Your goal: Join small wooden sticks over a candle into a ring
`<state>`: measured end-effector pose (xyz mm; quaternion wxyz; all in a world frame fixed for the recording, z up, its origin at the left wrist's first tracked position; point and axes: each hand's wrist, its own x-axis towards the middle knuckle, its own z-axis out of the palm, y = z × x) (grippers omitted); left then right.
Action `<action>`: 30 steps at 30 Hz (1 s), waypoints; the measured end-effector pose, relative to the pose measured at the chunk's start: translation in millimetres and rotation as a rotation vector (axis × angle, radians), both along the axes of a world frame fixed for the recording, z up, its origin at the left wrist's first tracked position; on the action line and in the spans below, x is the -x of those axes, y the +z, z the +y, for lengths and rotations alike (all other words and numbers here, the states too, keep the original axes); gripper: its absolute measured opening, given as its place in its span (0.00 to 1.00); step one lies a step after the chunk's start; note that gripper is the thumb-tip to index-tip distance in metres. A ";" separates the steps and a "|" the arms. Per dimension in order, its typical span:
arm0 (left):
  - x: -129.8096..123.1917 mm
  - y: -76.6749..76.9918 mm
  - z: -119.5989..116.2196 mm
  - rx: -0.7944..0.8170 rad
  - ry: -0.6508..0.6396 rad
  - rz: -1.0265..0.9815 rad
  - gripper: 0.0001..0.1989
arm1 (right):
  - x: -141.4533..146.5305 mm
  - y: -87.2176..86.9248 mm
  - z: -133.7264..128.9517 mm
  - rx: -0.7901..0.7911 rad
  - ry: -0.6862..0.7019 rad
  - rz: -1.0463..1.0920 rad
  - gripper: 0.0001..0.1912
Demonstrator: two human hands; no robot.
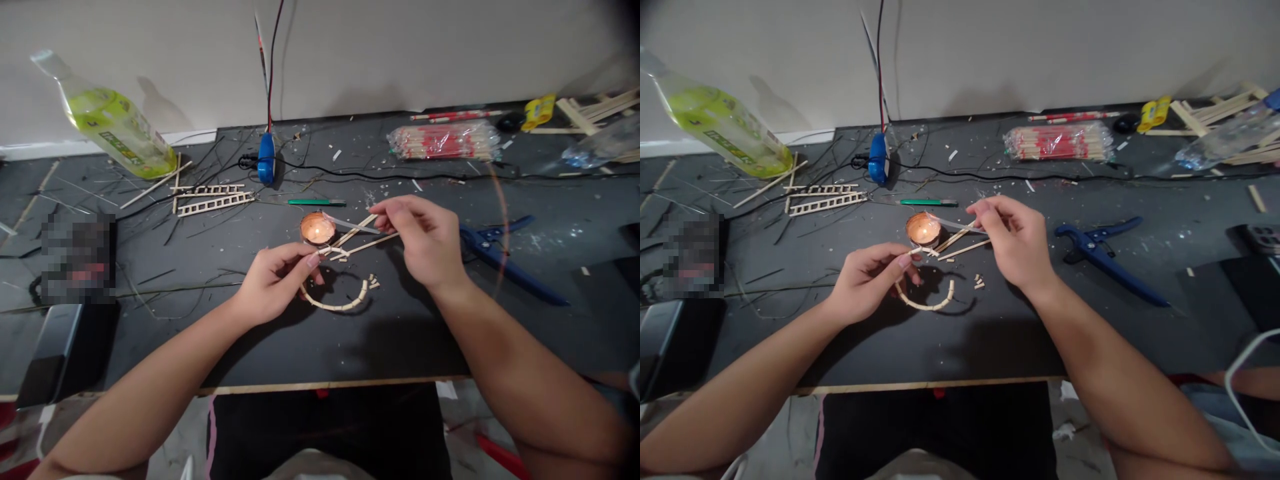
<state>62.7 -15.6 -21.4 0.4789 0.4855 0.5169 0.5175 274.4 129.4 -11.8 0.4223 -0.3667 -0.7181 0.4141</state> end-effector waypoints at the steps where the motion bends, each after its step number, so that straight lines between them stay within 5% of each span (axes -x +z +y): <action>1: 1.4 -0.2 0.6 -0.010 0.012 0.004 0.13 | -2.1 -1.1 5.6 -0.032 -0.022 -0.027 0.12; 4: 5.3 -0.3 2.8 -0.069 0.046 0.007 0.12 | -8.1 0.0 15.0 -0.191 0.001 -0.195 0.07; 8: 10.3 -0.2 6.1 -0.151 0.098 -0.041 0.12 | -13.9 5.6 14.6 -0.386 0.272 -0.466 0.04; 11: 14.5 -0.5 8.3 -0.177 0.116 -0.086 0.09 | -13.3 4.4 11.6 -0.425 0.343 -0.540 0.05; 17: 19.6 1.3 12.5 -0.181 0.147 -0.227 0.07 | 1.1 -18.2 16.4 -0.586 0.186 -0.467 0.16; 21: 22.0 2.5 14.8 -0.134 0.196 -0.319 0.06 | 6.8 -31.4 24.6 -0.588 0.183 -0.480 0.11; 24: 23.4 1.9 16.0 -0.078 0.208 -0.365 0.08 | 5.6 -30.2 25.7 -0.585 0.187 -0.428 0.06; 30: 20.9 -1.0 18.4 -0.093 0.250 -0.318 0.11 | 1.0 -17.0 23.0 -0.555 0.187 -0.325 0.13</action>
